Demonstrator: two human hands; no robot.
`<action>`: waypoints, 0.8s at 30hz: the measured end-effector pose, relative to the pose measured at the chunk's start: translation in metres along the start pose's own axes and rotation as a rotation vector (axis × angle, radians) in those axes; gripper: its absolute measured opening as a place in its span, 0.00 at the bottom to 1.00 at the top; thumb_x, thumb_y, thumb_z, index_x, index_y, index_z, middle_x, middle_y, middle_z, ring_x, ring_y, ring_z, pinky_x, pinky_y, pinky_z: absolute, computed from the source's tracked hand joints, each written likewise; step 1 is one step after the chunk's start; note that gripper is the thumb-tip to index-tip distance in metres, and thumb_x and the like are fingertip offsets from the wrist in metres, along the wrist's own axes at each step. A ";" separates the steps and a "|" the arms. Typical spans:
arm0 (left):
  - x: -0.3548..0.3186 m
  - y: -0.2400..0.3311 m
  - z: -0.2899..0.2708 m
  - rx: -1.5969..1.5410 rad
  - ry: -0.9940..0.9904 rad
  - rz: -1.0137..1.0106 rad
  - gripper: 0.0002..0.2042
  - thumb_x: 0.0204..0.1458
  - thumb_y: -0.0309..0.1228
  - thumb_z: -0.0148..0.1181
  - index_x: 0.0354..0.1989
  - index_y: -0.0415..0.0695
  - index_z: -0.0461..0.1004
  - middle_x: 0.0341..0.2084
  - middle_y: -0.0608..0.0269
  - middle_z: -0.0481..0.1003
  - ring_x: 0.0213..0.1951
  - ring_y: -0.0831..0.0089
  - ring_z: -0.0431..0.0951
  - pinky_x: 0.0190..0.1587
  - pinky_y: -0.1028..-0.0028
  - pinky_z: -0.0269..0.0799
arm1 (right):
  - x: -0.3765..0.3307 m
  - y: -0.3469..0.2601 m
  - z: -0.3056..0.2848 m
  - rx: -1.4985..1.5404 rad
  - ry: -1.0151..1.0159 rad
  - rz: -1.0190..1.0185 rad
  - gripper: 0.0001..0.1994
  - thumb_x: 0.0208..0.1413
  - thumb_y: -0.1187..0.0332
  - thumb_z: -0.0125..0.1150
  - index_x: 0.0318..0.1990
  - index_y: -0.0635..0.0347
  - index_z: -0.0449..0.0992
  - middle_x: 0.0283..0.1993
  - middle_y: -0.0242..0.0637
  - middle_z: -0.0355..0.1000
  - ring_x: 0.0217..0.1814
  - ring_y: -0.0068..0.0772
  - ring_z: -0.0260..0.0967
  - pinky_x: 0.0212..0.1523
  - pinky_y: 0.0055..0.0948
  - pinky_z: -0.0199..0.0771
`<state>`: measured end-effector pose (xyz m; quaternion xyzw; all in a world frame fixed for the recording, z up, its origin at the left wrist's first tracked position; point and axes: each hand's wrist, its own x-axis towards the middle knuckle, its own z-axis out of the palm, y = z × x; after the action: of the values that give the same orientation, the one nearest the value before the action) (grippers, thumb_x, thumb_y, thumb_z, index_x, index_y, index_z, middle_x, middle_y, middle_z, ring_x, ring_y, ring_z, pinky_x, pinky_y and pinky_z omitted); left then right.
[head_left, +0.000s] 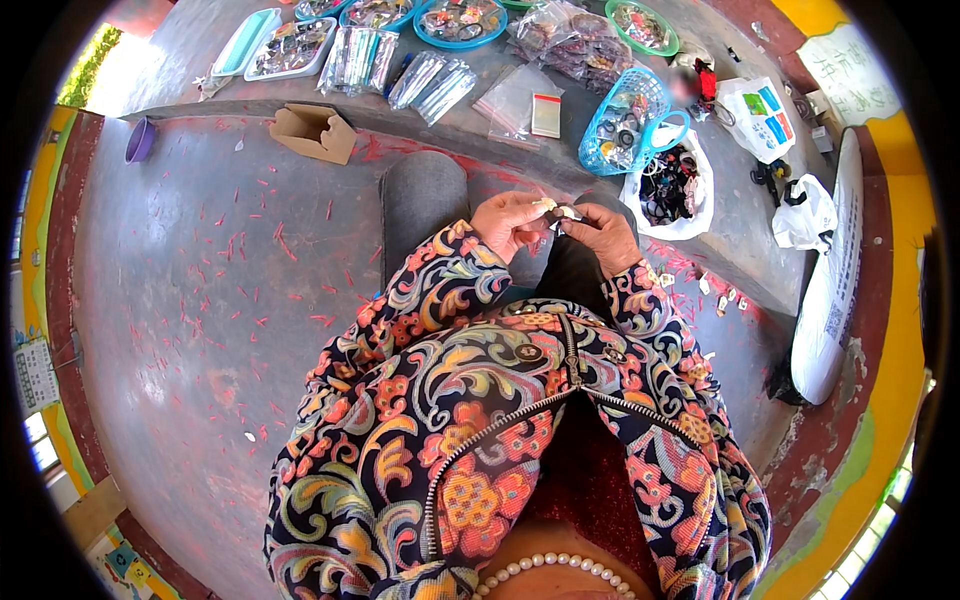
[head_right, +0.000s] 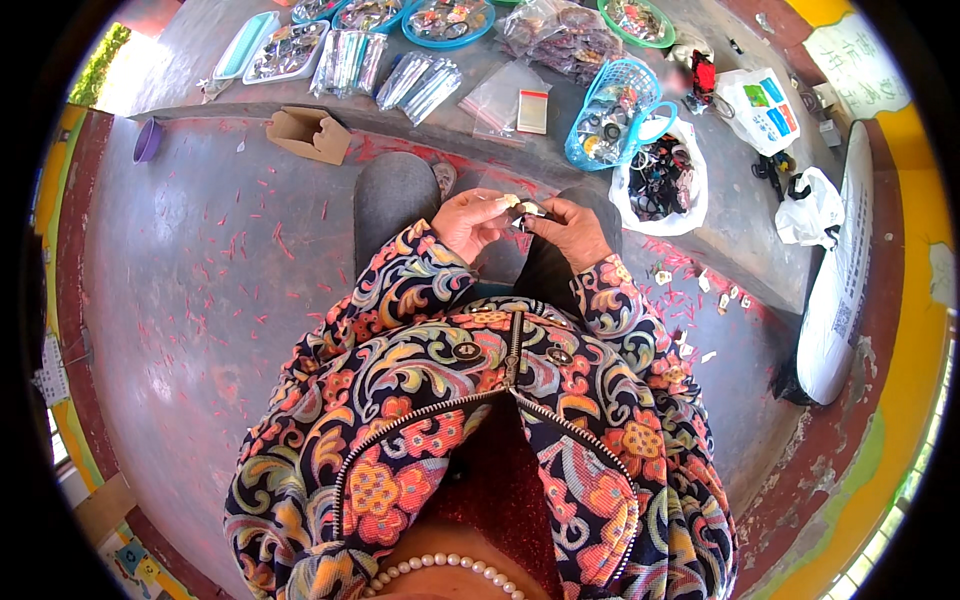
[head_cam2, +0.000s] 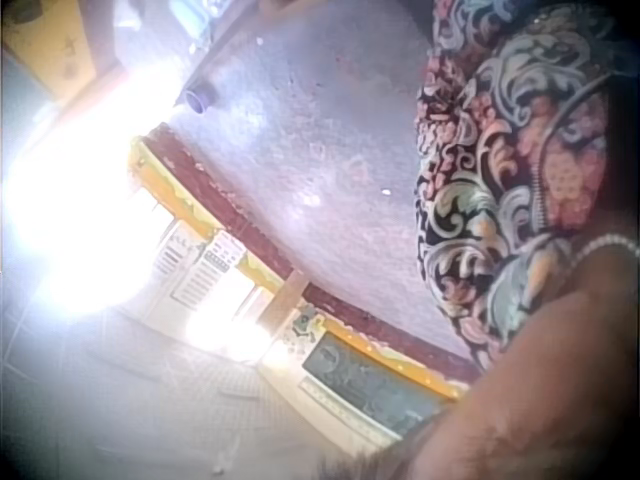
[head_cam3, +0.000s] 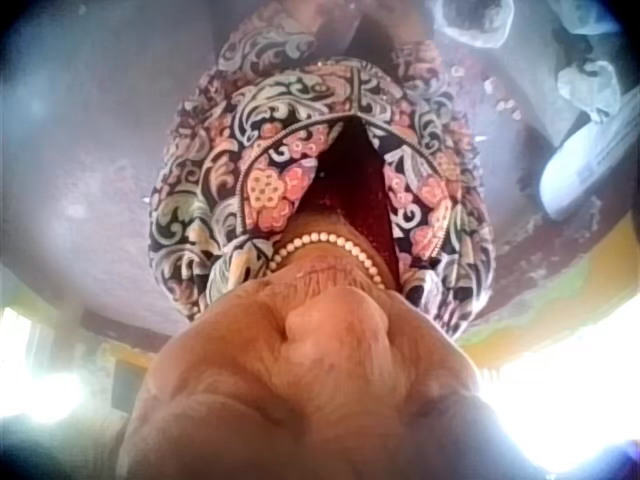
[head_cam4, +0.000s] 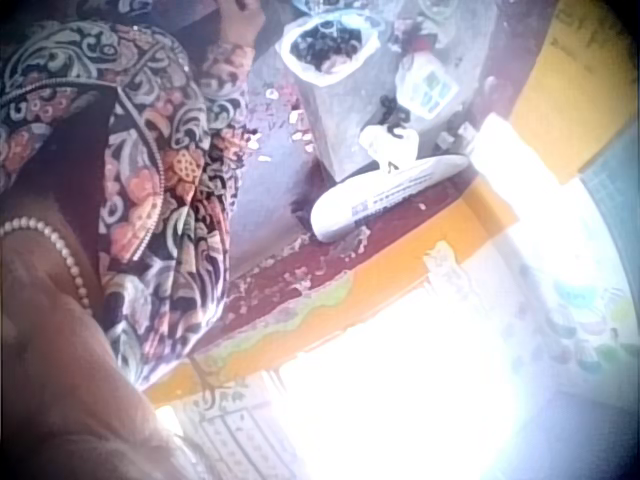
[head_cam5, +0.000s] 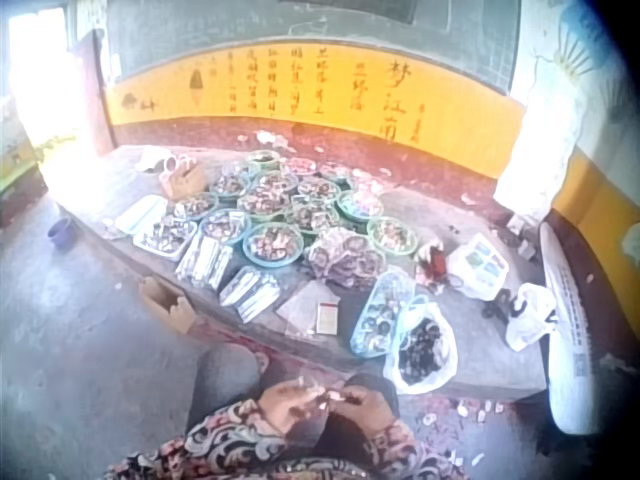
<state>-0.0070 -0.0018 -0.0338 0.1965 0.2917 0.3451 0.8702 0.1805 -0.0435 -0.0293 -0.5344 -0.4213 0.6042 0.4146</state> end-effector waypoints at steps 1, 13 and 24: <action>0.001 -0.001 -0.001 -0.006 0.010 -0.009 0.06 0.45 0.26 0.57 0.32 0.39 0.71 0.25 0.61 0.74 0.25 0.74 0.75 0.18 0.77 0.67 | 0.000 0.000 -0.001 0.074 0.021 0.009 0.09 0.45 0.73 0.60 0.36 0.64 0.72 0.31 0.28 0.70 0.32 0.16 0.64 0.34 0.16 0.62; 0.009 -0.014 -0.009 0.408 -0.118 0.108 0.13 0.44 0.29 0.60 0.37 0.37 0.71 0.24 0.65 0.72 0.22 0.81 0.69 0.21 0.82 0.64 | 0.002 -0.001 -0.020 0.054 -0.048 0.009 0.07 0.47 0.74 0.58 0.35 0.62 0.71 0.31 0.29 0.70 0.32 0.17 0.66 0.32 0.17 0.66; 0.012 -0.019 -0.014 0.593 -0.237 0.117 0.10 0.44 0.29 0.59 0.33 0.35 0.72 0.20 0.65 0.72 0.21 0.82 0.69 0.22 0.83 0.62 | 0.003 -0.004 -0.019 -0.043 -0.217 0.000 0.07 0.45 0.77 0.58 0.34 0.66 0.70 0.31 0.30 0.70 0.34 0.17 0.66 0.36 0.17 0.66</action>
<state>0.0004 -0.0048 -0.0592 0.4969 0.2642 0.2692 0.7815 0.1990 -0.0381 -0.0281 -0.4745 -0.4766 0.6494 0.3549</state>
